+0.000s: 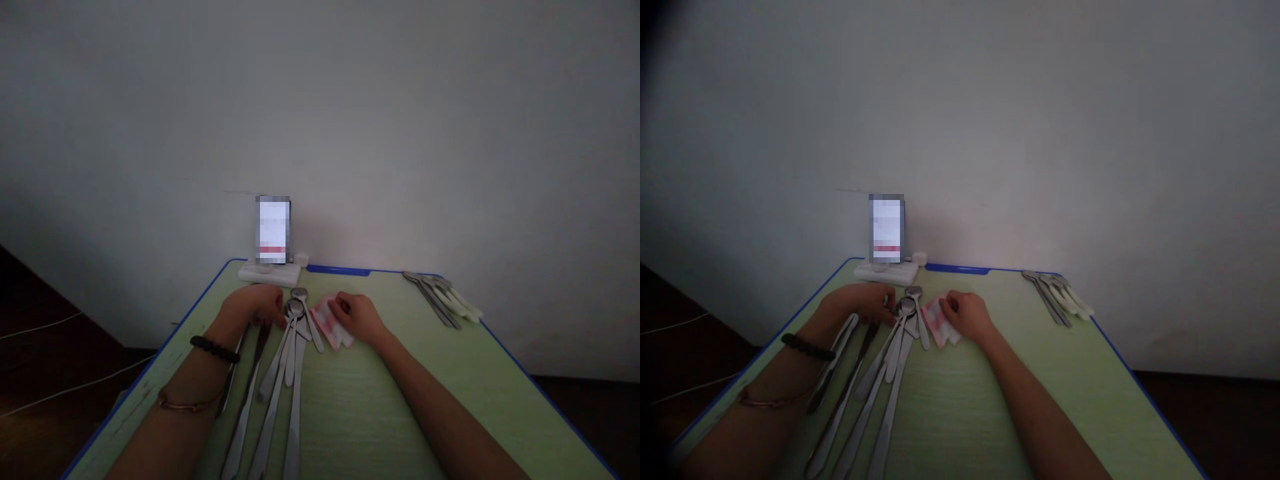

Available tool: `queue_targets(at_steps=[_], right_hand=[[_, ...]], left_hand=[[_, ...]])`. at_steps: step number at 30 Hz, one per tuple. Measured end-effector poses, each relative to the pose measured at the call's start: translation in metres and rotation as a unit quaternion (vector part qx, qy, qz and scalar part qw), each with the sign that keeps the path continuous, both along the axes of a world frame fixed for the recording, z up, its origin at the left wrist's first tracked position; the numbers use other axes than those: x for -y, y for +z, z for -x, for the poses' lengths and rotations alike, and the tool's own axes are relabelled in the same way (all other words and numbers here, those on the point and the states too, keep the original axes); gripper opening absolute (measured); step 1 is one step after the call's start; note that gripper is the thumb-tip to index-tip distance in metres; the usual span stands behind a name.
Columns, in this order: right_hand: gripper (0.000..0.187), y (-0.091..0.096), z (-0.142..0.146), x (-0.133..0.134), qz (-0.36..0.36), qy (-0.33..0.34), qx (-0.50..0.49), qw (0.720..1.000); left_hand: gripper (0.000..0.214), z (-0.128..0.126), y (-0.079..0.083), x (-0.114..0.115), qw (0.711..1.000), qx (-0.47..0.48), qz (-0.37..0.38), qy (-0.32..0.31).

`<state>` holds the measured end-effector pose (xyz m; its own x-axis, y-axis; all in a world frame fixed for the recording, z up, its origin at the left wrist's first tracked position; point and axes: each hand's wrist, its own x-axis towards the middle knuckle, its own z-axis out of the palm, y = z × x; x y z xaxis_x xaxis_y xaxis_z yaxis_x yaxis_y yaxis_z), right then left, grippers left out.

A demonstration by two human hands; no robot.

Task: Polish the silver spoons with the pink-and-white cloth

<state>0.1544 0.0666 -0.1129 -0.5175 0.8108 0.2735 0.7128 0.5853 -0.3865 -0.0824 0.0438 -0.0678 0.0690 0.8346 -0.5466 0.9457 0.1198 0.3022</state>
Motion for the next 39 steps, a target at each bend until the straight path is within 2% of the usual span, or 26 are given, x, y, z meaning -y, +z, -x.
queue_targets(at_steps=[10, 18, 28, 39], right_hand=[[0.029, 0.004, 0.002, 0.003, -0.001, -0.023, 0.046, 0.999], [0.030, 0.005, 0.004, 0.004, -0.007, -0.035, 0.079, 0.996], [0.031, 0.005, 0.006, 0.005, -0.011, -0.043, 0.092, 0.995], [0.030, 0.008, 0.006, 0.007, -0.005, -0.042, 0.090, 0.995]], left_hand=[[0.051, -0.006, 0.003, 0.003, 0.998, -0.047, -0.031, 0.015], [0.044, -0.017, 0.017, 0.012, 0.996, -0.070, -0.054, 0.026], [0.052, -0.013, 0.011, 0.008, 0.998, -0.050, -0.019, 0.042], [0.039, -0.026, 0.022, 0.015, 0.992, -0.107, -0.042, 0.053]])
